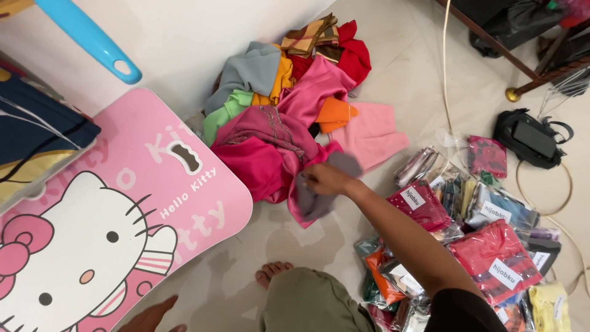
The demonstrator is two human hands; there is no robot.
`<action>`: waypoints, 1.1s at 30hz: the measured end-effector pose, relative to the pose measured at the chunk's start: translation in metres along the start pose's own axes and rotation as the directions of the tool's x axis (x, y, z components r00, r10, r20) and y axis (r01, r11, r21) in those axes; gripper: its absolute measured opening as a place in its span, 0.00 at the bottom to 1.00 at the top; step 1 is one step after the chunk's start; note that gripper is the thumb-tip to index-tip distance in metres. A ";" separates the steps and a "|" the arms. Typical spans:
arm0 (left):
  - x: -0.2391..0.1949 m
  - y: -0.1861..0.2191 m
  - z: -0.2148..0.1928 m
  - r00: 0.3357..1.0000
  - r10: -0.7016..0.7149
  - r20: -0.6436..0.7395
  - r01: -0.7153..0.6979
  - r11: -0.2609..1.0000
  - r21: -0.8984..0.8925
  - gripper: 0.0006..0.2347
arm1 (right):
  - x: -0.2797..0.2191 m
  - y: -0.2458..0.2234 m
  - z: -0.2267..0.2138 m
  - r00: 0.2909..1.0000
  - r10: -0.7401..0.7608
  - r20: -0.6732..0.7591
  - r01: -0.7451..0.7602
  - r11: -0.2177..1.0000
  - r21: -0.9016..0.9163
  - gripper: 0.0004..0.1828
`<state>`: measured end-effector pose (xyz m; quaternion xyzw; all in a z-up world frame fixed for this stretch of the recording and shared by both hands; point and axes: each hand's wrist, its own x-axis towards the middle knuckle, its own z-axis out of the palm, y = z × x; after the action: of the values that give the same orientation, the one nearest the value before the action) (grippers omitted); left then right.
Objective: The person picks up a piece of fabric from a pile on the floor, unfolds it, spreads it out on a small pink table, and uses a lint roller to clean both sides of the fabric before folding it.
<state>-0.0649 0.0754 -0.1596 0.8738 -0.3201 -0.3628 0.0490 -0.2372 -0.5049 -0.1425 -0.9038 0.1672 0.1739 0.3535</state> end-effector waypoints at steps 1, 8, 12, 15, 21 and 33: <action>-0.002 0.055 -0.041 0.998 0.014 -0.069 -0.015 1.000 -0.014 0.36 | -0.011 -0.025 -0.013 0.998 -0.020 -0.058 0.027 0.992 0.119 0.20; -0.055 0.212 -0.153 0.839 0.425 -0.341 -0.477 0.875 -0.084 0.33 | -0.079 -0.201 -0.083 0.838 -0.490 -0.240 0.542 0.695 0.473 0.24; -0.081 0.242 -0.184 0.705 0.474 -0.528 -0.677 0.672 -0.300 0.39 | -0.100 -0.297 -0.103 0.700 -0.668 -0.253 0.692 0.547 0.470 0.25; -0.073 0.226 -0.181 0.618 0.488 -0.617 -0.784 0.321 -0.532 0.37 | -0.111 -0.353 -0.108 0.593 -0.781 -0.198 0.744 0.437 0.505 0.24; -0.117 0.213 -0.182 0.836 0.207 -0.508 -0.423 -0.347 -0.837 0.15 | -0.151 -0.445 -0.095 0.468 -0.881 -0.075 0.825 0.406 0.393 0.06; -0.175 0.120 -0.186 0.850 -0.211 -0.483 -0.522 -0.468 -0.713 0.16 | -0.105 -0.474 -0.053 0.754 -0.609 -0.245 0.618 0.533 0.578 0.28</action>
<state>-0.0972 0.0571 0.1201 0.3932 0.0209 -0.2401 0.8873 -0.1179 -0.1942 0.2142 -0.7333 -0.1099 -0.0334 0.6701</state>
